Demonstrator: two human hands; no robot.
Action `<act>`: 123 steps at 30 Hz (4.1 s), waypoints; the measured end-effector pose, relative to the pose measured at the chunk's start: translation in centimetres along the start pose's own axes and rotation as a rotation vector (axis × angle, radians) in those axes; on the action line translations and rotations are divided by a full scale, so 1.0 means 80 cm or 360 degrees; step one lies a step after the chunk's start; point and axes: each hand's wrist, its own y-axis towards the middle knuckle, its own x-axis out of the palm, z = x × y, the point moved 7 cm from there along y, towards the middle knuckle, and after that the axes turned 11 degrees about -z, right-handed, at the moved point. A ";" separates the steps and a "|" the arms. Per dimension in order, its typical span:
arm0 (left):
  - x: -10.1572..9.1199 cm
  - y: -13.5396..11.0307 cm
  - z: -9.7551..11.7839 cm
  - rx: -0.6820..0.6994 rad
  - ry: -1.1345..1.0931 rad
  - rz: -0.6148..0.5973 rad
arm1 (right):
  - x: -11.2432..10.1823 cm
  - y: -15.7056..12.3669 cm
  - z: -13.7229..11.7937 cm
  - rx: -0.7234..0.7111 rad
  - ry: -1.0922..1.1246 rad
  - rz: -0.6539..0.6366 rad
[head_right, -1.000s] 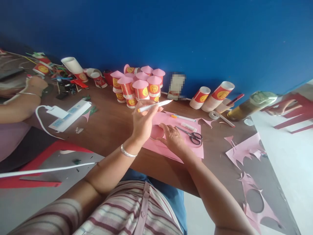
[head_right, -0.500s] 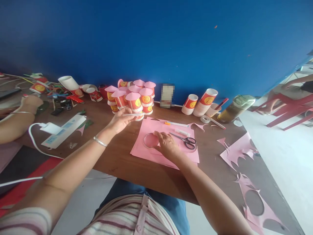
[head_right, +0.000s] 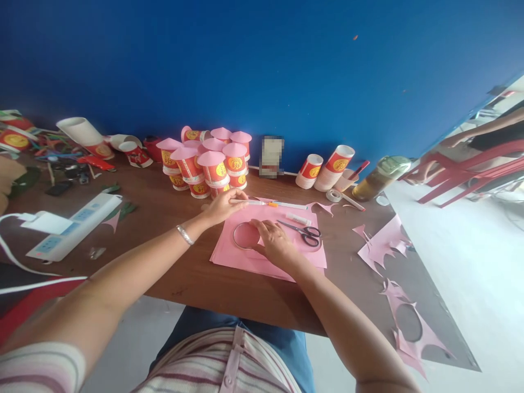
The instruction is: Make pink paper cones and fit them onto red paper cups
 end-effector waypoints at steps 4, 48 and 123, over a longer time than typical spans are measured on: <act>0.025 0.030 -0.004 0.0059 0.0041 -0.0034 | -0.005 0.002 -0.003 0.0017 0.0009 0.0002; 0.013 0.024 -0.024 0.0047 -0.0036 0.0132 | -0.034 0.073 0.091 0.0617 -0.0449 -0.0127; -0.089 -0.124 0.035 -0.0364 0.1587 -0.0462 | -0.047 0.032 0.107 0.0230 -0.0581 0.0265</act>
